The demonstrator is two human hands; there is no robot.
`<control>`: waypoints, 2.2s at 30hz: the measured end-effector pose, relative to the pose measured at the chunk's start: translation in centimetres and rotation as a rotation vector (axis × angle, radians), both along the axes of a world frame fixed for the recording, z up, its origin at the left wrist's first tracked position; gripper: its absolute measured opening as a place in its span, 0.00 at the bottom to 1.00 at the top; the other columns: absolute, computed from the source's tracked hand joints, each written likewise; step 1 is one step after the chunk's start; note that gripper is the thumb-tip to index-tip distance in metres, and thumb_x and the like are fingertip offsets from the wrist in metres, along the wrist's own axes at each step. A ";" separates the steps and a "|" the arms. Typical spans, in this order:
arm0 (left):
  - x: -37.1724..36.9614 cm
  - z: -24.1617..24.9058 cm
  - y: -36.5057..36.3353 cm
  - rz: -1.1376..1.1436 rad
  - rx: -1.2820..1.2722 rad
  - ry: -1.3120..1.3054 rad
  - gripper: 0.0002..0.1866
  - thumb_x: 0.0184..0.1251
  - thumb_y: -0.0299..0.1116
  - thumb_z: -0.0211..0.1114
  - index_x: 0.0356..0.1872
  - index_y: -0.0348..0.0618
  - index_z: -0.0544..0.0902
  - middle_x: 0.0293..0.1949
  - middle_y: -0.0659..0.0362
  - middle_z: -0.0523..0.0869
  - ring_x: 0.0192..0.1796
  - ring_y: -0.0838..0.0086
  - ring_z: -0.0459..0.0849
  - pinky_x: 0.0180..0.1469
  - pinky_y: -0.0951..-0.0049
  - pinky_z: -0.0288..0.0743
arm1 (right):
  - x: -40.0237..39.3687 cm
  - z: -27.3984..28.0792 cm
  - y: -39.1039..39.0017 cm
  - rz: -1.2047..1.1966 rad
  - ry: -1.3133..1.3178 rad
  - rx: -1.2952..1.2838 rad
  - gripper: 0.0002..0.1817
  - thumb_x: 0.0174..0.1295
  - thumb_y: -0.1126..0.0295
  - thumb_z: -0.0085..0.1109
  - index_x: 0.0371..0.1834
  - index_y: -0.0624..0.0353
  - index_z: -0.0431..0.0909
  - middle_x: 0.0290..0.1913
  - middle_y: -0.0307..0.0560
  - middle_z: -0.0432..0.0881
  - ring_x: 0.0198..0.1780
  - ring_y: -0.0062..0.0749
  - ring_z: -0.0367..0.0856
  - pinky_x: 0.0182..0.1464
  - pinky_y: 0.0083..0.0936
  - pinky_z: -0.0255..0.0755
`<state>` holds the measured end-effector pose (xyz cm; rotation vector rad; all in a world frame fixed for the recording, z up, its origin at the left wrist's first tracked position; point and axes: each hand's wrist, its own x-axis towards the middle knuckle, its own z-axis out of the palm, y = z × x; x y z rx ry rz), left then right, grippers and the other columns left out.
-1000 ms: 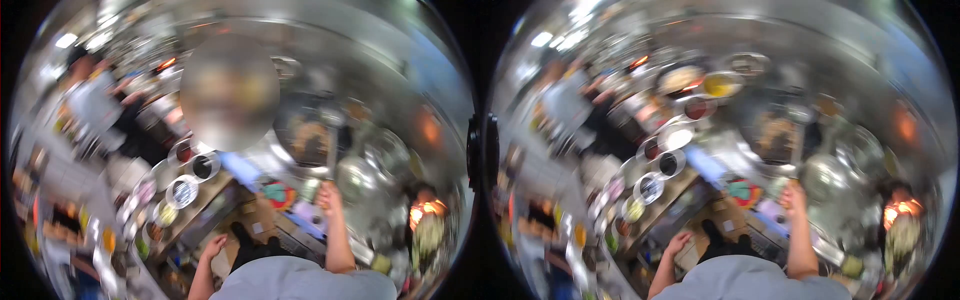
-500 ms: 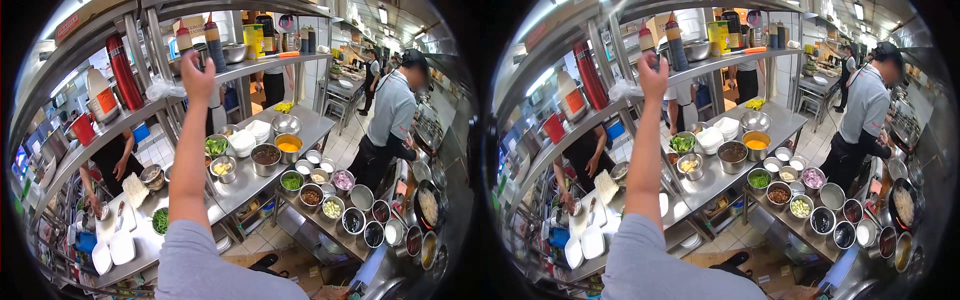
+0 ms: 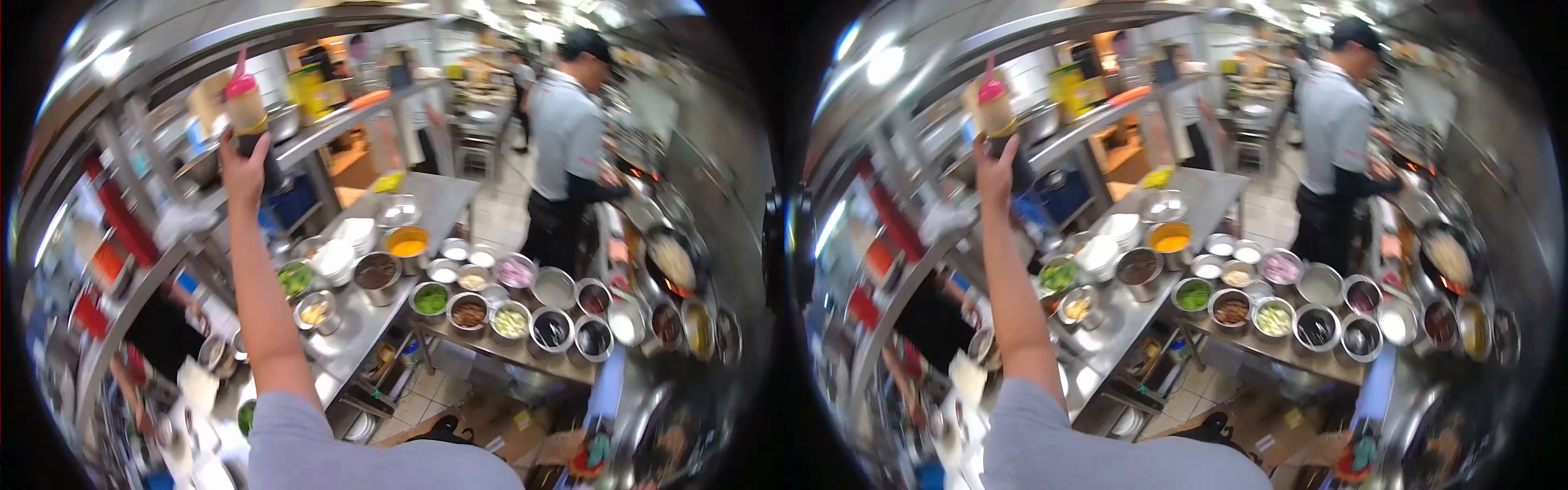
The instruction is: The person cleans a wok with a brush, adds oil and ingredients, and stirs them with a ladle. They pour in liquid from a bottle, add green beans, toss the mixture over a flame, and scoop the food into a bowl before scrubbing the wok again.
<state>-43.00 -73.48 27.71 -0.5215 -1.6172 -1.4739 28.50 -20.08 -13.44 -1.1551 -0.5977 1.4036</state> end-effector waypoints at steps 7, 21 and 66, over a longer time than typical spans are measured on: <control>18.0 -10.1 28.0 -1.016 -0.538 -0.170 0.29 0.59 0.26 0.66 0.62 0.39 0.66 0.49 0.53 0.79 0.52 0.71 0.77 0.56 0.72 0.68 | -1.8 4.2 -7.7 0.001 -0.006 0.077 0.06 0.67 0.60 0.52 0.42 0.46 0.70 0.19 0.34 0.69 0.13 0.20 0.64 0.14 0.19 0.60; 45.8 -14.3 59.4 -0.706 -1.611 1.002 0.27 0.52 0.38 0.69 0.55 0.53 0.72 0.40 0.50 0.85 0.46 0.55 0.84 0.47 0.56 0.77 | -0.8 8.9 -18.8 -0.141 -0.233 0.021 0.06 0.66 0.73 0.50 0.40 0.58 0.63 0.20 0.37 0.66 0.13 0.19 0.63 0.15 0.19 0.57; 38.6 -17.0 60.5 -1.128 -1.480 0.373 0.31 0.47 0.41 0.72 0.56 0.46 0.78 0.47 0.47 0.84 0.50 0.60 0.82 0.53 0.63 0.74 | 0.2 9.1 -14.8 -0.046 -0.301 0.054 0.07 0.67 0.69 0.51 0.44 0.57 0.67 0.20 0.35 0.66 0.14 0.15 0.61 0.15 0.15 0.56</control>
